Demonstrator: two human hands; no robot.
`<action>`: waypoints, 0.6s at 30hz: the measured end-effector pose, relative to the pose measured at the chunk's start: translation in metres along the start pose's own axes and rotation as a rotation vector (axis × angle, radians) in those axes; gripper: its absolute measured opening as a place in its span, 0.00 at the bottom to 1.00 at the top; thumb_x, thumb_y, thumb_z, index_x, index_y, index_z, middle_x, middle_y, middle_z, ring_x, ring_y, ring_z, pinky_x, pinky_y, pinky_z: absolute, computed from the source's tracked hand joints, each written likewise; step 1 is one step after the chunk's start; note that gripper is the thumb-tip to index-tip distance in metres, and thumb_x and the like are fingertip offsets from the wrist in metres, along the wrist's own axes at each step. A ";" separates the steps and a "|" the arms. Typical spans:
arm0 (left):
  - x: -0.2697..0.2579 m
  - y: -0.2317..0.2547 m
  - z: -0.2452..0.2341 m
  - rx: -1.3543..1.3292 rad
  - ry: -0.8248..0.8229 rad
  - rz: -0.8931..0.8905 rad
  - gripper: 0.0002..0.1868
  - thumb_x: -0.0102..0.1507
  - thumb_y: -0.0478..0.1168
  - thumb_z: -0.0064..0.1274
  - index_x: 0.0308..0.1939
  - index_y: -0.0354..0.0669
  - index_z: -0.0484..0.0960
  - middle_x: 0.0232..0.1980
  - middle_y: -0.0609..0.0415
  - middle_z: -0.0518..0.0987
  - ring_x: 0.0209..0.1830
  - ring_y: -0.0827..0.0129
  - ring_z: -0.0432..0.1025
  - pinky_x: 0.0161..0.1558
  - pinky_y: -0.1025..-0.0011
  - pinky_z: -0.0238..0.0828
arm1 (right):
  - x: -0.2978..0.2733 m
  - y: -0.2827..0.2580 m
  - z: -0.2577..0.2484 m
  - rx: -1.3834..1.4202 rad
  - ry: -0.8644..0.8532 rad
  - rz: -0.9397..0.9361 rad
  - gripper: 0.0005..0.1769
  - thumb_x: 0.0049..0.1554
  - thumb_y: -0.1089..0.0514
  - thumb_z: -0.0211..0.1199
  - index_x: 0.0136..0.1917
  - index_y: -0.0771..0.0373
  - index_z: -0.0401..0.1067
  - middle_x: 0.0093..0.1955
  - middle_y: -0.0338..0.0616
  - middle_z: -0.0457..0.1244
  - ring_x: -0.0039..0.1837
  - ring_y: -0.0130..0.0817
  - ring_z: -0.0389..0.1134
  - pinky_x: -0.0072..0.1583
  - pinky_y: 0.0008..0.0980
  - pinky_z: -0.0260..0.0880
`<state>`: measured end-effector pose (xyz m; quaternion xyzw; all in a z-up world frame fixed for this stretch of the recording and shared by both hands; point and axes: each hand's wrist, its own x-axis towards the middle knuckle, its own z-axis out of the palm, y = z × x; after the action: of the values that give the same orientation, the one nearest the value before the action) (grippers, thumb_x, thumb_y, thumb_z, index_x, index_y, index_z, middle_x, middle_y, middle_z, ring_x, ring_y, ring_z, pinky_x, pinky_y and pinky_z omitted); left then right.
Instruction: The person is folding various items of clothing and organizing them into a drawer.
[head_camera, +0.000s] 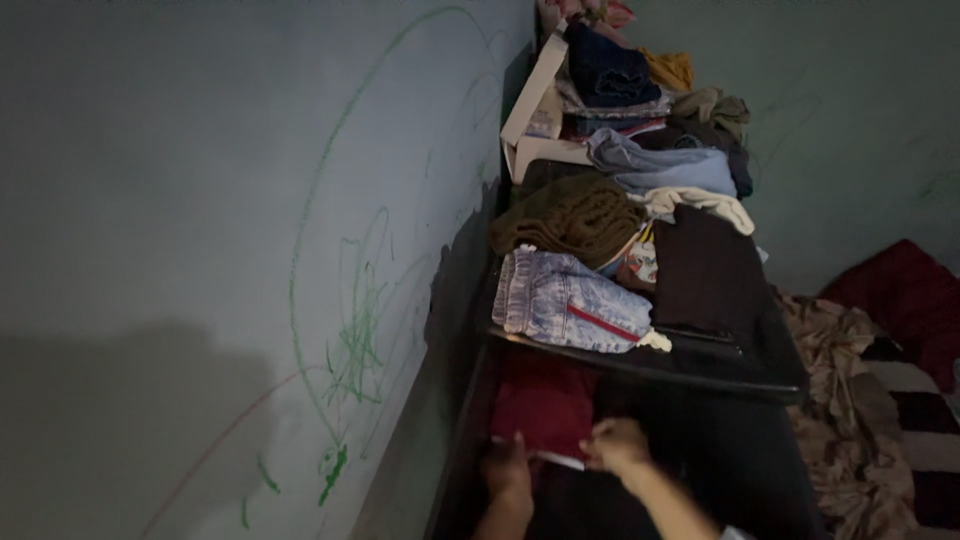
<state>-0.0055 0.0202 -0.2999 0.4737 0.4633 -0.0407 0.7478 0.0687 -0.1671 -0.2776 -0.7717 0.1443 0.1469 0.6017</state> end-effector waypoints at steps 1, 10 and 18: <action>0.031 -0.013 0.002 0.029 0.025 -0.015 0.26 0.64 0.60 0.56 0.51 0.41 0.86 0.42 0.48 0.89 0.37 0.67 0.82 0.38 0.69 0.76 | 0.011 0.011 0.003 0.044 -0.002 0.028 0.17 0.51 0.68 0.70 0.54 0.74 0.75 0.42 0.56 0.71 0.39 0.43 0.74 0.42 0.42 0.80; 0.192 -0.095 0.041 0.963 0.426 0.171 0.49 0.58 0.88 0.28 0.53 0.55 0.82 0.45 0.63 0.87 0.45 0.75 0.82 0.52 0.68 0.80 | -0.011 -0.012 0.026 -0.197 -0.059 0.103 0.47 0.45 0.46 0.81 0.71 0.66 0.65 0.63 0.54 0.68 0.62 0.45 0.73 0.56 0.45 0.81; 0.196 -0.079 0.029 0.706 0.116 -0.093 0.58 0.53 0.83 0.51 0.73 0.50 0.60 0.70 0.57 0.67 0.67 0.67 0.65 0.67 0.65 0.61 | -0.012 0.002 -0.014 -0.116 -0.173 0.389 0.55 0.45 0.65 0.78 0.79 0.52 0.53 0.74 0.52 0.61 0.74 0.51 0.63 0.70 0.56 0.70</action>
<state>0.0852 0.0291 -0.4932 0.6827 0.4836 -0.2054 0.5078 0.0573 -0.1807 -0.2711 -0.7472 0.2295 0.3341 0.5267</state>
